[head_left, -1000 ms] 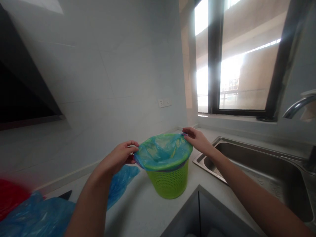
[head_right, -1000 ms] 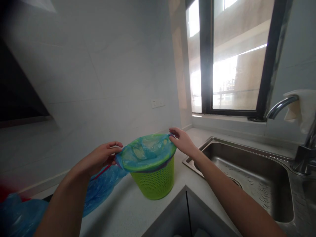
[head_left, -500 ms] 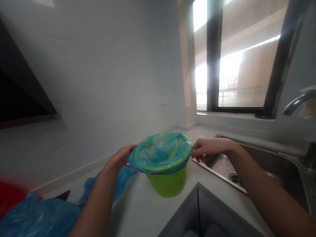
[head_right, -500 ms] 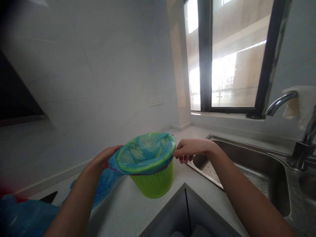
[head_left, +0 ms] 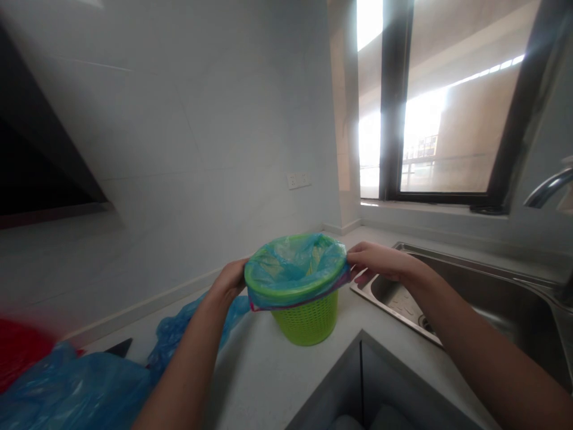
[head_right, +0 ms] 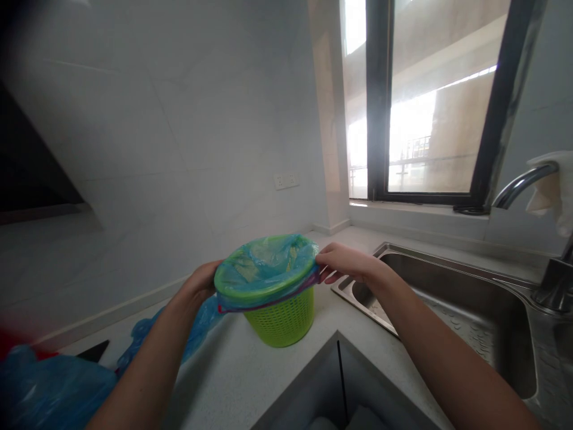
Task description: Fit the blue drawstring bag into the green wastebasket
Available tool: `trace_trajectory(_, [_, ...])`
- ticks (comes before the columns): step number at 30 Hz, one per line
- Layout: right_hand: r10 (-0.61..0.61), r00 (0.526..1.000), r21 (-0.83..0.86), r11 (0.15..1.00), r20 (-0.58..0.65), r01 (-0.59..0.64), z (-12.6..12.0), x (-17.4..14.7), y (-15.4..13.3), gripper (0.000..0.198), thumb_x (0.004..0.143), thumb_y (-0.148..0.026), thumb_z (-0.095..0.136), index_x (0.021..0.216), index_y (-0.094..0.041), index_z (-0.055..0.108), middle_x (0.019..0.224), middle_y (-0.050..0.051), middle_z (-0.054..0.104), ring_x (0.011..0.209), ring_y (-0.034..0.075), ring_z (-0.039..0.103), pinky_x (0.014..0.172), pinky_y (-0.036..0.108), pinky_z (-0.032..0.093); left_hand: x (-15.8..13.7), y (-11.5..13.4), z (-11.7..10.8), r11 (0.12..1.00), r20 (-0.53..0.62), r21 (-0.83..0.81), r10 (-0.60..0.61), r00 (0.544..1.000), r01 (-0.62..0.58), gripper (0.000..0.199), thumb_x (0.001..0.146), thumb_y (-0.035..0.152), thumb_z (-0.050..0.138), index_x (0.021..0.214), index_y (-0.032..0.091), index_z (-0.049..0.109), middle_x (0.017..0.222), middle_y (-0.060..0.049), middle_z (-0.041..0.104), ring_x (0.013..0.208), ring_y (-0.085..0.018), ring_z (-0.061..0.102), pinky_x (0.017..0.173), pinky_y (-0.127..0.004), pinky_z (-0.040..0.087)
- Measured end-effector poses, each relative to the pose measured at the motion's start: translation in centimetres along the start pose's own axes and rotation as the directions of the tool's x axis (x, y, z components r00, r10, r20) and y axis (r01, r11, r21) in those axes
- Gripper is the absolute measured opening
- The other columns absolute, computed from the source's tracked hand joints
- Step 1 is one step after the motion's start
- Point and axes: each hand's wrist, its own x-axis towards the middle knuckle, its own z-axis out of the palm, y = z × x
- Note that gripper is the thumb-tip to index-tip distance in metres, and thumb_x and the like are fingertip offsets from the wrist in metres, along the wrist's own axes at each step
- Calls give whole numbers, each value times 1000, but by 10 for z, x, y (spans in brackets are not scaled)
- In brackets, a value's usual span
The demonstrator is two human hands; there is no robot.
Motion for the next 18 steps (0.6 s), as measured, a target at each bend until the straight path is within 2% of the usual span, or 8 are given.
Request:
trace_trajectory(4, [-32,978,115,992,-208,57,3,3,-3,23,81,-21,62,60,-14,60,58,3,61,50,8,55,49,17,50,4,4,1,997,-89,-65,36,995,-42,17,55,18,75,67,9,69,71,-11,70,62,-20,64,57,-29,55])
trace_trajectory(8, [-101,946,156,976,-307,155,8,4,-6,23,80,-14,64,60,-16,53,47,-1,54,41,6,47,40,14,40,-3,14,-1,992,-96,-82,89,991,-97,27,55,27,79,74,11,68,68,-5,67,58,-15,58,53,-25,49])
trace_trajectory(11, [-129,924,239,944,-359,225,11,4,-8,19,78,-9,67,67,-17,53,51,-1,59,46,7,53,46,15,45,-12,23,-2,979,-49,60,198,979,-195,48,48,28,85,91,13,69,63,0,62,55,-13,53,49,-22,41])
trace_trajectory(13, [-137,926,268,933,-352,240,13,4,-9,17,78,-8,66,71,-17,54,53,-1,61,47,7,55,48,15,47,-19,26,-2,942,10,179,287,958,-284,55,46,27,84,97,15,70,65,0,62,59,-14,55,52,-22,42])
trace_trajectory(15, [-155,924,237,939,-350,248,14,6,-8,16,77,-8,66,71,-17,54,53,-2,59,46,7,53,47,15,45,-26,29,-1,897,74,265,346,935,-352,54,48,26,80,99,15,70,74,-3,66,69,-18,60,59,-25,46])
trace_trajectory(18, [-188,914,182,947,-360,266,13,8,-6,16,75,-12,70,72,-16,54,56,-2,59,50,8,55,52,19,48,-36,33,3,862,122,321,373,920,-392,49,53,26,73,101,15,70,87,-8,70,80,-22,64,67,-30,49])
